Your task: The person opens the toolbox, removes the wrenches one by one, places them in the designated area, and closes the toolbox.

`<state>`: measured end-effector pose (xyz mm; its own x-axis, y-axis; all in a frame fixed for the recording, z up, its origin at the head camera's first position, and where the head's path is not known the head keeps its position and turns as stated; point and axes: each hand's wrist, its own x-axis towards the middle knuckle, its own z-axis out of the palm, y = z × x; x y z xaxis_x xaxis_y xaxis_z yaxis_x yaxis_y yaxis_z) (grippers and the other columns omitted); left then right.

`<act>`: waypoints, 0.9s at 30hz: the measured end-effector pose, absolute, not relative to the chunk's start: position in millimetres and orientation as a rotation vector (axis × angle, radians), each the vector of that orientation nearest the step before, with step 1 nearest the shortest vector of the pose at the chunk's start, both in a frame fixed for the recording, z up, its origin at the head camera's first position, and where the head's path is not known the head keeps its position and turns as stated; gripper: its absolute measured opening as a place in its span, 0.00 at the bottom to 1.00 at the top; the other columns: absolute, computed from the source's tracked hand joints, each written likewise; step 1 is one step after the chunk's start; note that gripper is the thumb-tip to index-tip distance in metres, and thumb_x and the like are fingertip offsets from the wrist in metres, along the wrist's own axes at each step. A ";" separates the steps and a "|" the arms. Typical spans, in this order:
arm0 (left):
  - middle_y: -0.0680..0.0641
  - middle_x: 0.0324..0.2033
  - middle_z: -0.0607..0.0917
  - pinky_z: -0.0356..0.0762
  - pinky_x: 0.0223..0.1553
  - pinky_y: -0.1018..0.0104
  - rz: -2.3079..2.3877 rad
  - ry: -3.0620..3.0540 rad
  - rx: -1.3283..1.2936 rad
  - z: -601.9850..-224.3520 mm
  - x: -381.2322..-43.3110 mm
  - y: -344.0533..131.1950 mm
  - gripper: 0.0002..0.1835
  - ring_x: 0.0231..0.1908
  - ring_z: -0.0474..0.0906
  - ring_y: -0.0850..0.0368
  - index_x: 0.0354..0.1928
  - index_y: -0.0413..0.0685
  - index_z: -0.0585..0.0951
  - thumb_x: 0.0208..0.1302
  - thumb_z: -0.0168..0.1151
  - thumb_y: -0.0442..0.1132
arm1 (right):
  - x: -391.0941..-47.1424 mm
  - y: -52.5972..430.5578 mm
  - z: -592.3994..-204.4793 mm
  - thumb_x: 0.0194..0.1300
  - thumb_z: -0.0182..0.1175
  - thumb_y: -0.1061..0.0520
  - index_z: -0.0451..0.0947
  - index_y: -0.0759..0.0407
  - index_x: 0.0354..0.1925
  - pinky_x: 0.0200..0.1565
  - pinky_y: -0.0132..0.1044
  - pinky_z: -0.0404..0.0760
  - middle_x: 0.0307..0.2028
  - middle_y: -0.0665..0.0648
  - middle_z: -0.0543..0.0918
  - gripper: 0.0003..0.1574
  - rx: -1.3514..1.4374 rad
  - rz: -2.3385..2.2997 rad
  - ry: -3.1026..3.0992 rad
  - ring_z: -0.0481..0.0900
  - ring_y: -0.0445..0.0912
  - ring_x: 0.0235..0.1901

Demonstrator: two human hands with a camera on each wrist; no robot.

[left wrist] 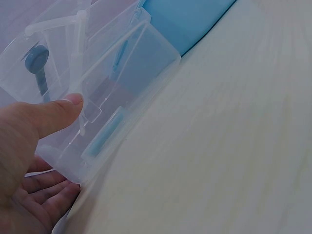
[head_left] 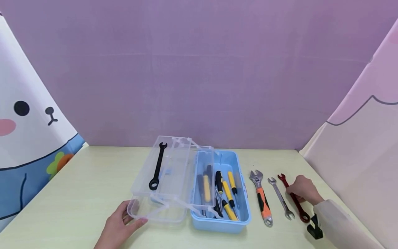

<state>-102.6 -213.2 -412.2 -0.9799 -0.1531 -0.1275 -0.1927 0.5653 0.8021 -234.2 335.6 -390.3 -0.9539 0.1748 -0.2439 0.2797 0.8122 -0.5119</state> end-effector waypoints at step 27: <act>0.28 0.60 0.72 0.78 0.55 0.52 1.384 2.777 -0.310 -407.9 -97.9 -211.8 0.40 0.58 0.73 0.36 0.60 0.37 0.67 0.50 0.74 0.50 | -242.0 337.4 -359.0 0.53 0.62 0.60 0.77 0.65 0.23 0.22 0.38 0.83 0.18 0.56 0.76 0.08 0.242 -0.824 2.798 0.75 0.45 0.18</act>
<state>-97.9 -211.8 -407.9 -0.9799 -0.1669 -0.1092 -0.1877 0.5865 0.7879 -242.0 337.4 -359.0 -0.9635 0.0963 -0.2500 0.2164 0.8296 -0.5146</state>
